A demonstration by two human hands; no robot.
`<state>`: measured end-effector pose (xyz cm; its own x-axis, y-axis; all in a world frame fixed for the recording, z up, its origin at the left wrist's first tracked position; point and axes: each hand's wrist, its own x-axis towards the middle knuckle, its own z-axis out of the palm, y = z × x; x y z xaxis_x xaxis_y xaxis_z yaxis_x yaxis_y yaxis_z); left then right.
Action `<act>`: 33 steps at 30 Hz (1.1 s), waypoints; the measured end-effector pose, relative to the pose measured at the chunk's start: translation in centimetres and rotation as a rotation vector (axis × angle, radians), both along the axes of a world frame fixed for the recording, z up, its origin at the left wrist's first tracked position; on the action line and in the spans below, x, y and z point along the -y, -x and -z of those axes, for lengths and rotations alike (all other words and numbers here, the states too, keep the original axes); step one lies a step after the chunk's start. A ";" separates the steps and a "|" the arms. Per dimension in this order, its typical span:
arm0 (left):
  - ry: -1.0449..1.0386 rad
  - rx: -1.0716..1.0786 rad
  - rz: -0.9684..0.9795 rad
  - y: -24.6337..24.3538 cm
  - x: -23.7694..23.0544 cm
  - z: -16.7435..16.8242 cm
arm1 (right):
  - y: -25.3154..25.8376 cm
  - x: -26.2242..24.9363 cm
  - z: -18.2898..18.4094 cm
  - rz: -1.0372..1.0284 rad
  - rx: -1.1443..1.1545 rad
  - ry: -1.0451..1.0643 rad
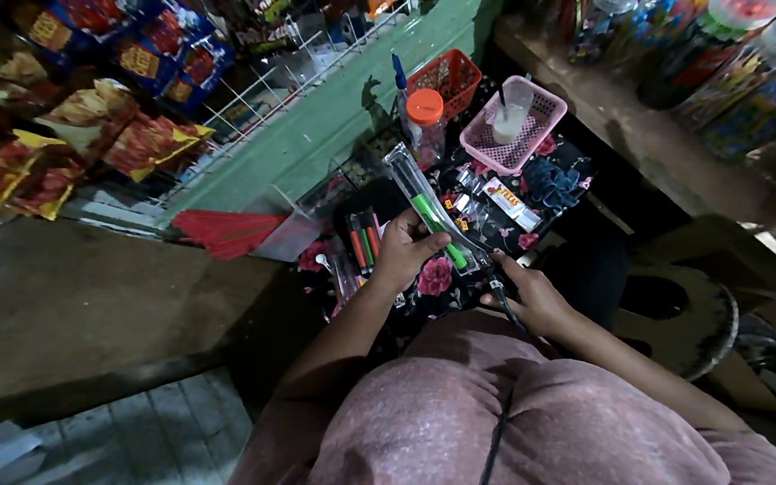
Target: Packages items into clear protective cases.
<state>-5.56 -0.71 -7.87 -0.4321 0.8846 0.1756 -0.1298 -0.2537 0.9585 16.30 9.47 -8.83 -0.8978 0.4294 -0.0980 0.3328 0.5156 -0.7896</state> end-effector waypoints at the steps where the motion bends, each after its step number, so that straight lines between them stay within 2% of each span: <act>1: -0.018 0.032 0.011 0.0 -0.1 0.0 | -0.1 -0.1 -0.2 -0.004 0.007 0.007; 5: -0.044 0.154 0.055 0.0 -0.3 0.1 | -0.8 -0.3 -1.4 -0.004 0.058 0.006; 10: -0.031 0.200 0.035 -0.4 -0.2 0.2 | -2.0 -0.6 -2.8 -0.015 0.117 -0.045; 18: -0.061 0.214 0.067 -1.3 -0.3 1.7 | -1.8 -0.9 -1.8 -0.017 0.043 -0.070; 25: -0.049 0.216 0.069 -1.5 -0.1 1.4 | -1.6 -0.3 -0.9 0.022 0.023 -0.033; 33: -0.070 0.232 0.032 -1.3 -0.7 1.5 | -1.6 -0.6 -1.1 0.009 -0.005 -0.189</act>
